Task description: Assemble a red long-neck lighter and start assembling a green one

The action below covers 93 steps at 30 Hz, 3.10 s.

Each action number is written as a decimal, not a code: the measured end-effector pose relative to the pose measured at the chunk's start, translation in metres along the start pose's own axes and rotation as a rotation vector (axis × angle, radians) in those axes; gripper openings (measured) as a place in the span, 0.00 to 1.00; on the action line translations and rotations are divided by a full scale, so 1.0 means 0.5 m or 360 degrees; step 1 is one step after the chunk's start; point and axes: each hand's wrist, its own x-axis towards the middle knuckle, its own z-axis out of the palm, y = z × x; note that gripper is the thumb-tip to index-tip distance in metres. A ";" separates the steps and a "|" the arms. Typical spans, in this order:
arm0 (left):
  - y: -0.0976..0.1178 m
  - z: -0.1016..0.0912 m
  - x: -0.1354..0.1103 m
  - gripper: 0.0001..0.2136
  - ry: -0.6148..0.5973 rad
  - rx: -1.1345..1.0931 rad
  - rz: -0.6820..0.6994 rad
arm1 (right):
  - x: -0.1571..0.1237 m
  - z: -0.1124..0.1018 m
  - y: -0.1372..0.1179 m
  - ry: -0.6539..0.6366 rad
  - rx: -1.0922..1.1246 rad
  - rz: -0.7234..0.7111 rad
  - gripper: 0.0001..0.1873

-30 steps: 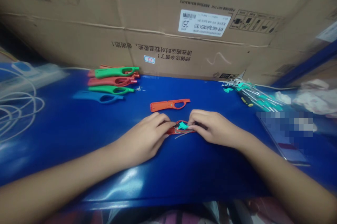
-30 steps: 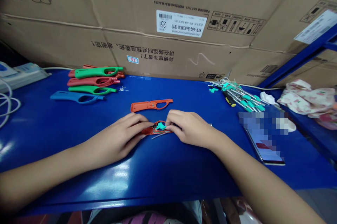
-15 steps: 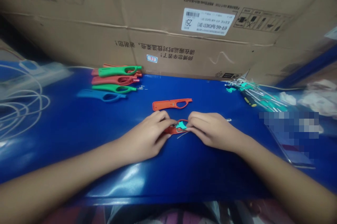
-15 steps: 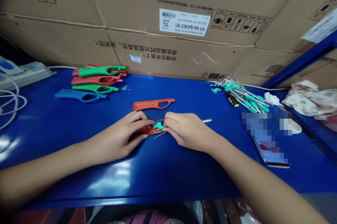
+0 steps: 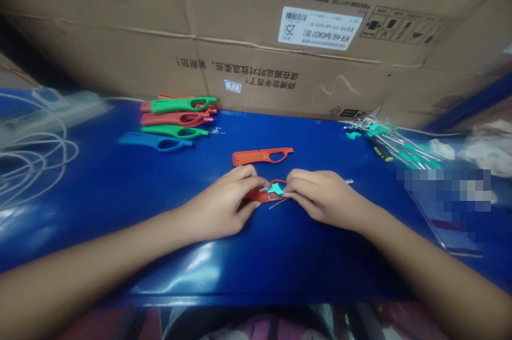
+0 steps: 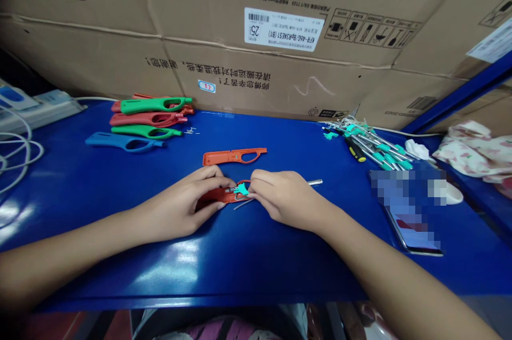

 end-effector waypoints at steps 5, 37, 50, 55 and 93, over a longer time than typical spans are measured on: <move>0.000 0.000 -0.002 0.14 -0.0003 -0.0002 -0.0017 | 0.000 0.004 0.003 -0.0028 0.0002 0.0011 0.12; 0.015 -0.008 -0.007 0.26 -0.0239 0.0984 0.0264 | -0.009 -0.019 0.004 0.0003 0.0238 0.0207 0.11; -0.007 -0.023 -0.006 0.23 -0.0172 0.0793 0.0372 | -0.002 -0.011 0.001 -0.0199 0.0465 0.0180 0.05; -0.012 -0.022 -0.007 0.24 -0.0179 0.0787 0.0380 | -0.005 -0.020 0.000 -0.0230 0.0608 0.0204 0.05; -0.008 -0.021 -0.007 0.11 -0.0012 0.0608 0.0311 | -0.162 -0.175 0.340 -0.0326 -0.0431 0.2247 0.09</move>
